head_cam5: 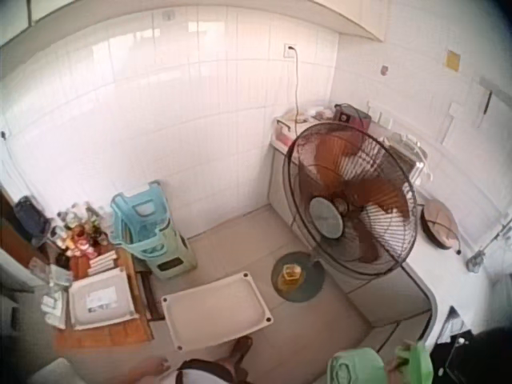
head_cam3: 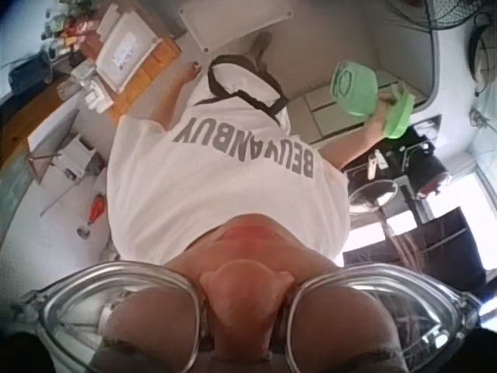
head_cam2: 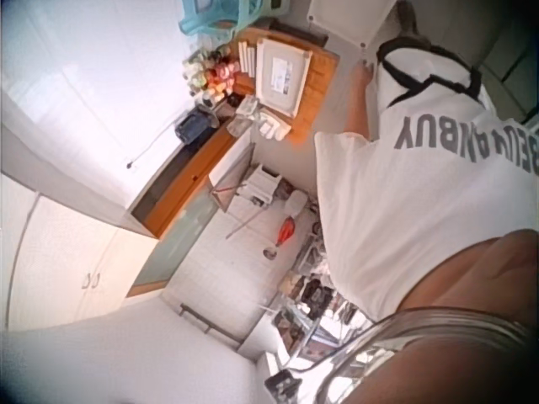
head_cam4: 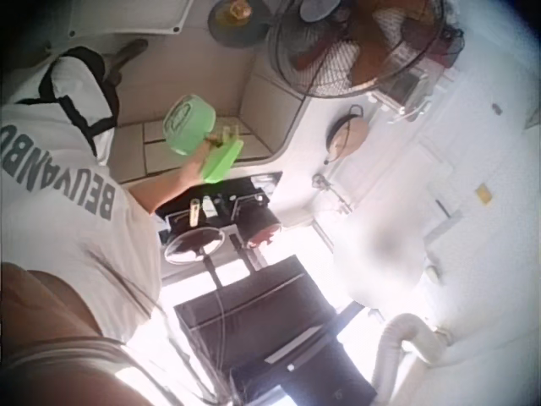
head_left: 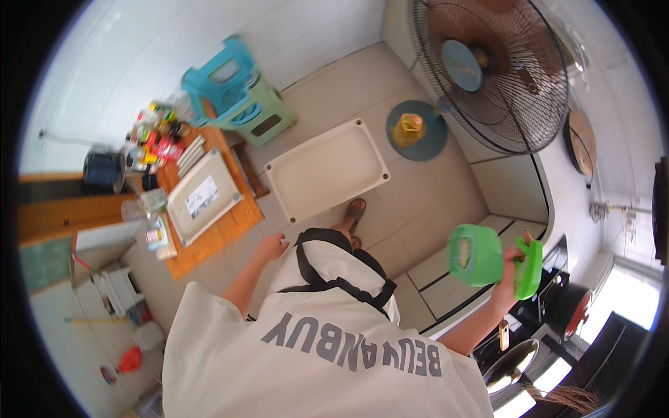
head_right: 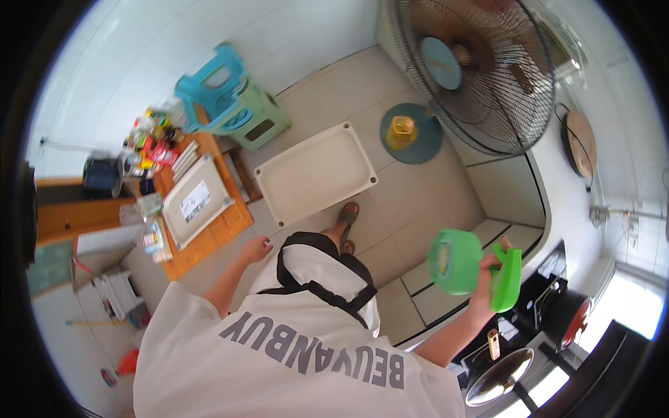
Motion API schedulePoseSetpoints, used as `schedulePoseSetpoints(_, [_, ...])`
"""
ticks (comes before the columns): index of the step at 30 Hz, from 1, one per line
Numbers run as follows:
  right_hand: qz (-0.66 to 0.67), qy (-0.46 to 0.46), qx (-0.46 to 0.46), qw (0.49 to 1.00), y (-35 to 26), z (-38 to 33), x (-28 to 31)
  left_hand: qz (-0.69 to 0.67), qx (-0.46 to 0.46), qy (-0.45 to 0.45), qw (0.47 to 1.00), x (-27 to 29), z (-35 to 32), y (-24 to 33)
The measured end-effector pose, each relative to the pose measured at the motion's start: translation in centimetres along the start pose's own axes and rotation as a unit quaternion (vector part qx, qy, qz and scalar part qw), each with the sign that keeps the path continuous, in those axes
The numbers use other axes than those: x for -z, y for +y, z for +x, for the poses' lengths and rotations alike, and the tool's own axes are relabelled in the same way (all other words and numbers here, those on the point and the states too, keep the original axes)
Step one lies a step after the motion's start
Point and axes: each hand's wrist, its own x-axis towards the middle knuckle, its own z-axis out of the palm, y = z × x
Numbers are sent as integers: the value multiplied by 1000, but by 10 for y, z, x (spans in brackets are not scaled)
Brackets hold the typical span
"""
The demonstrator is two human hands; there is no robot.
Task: The person unpacks plastic trays and cylindrical legs from a storage bin, inserts the legs into the tray corners to assemble a small table, and then sprays and wipes the tray surfaces with a cloth.
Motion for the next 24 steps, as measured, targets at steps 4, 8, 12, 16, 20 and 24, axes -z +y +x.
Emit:
schedulePoseSetpoints(4, [365, 24, -185, 912, -1, -15, -33, -21, 17, 23, 999, -14, -37, -29])
schedulePoseSetpoints(8, [-102, 38, 99, 989, -20, -77, -110, -17, 44, 36, 998, -19, -90, -74])
schedulePoseSetpoints(12, [-36, 94, 107, 989, 26, -122, -124, -81, 89, 64, 991, -28, -126, -119])
schedulePoseSetpoints(16, [291, 77, -225, 927, -66, -116, -180, -67, 107, 22, 992, -61, -144, -193])
schedulePoseSetpoints(20, [109, 7, -59, 992, -42, -152, -250, -108, 101, 29, 989, -63, -135, -256])
schedulePoseSetpoints(24, [-155, -1, 248, 956, -66, -189, -335, -186, 105, 120, 969, -17, -150, -318])
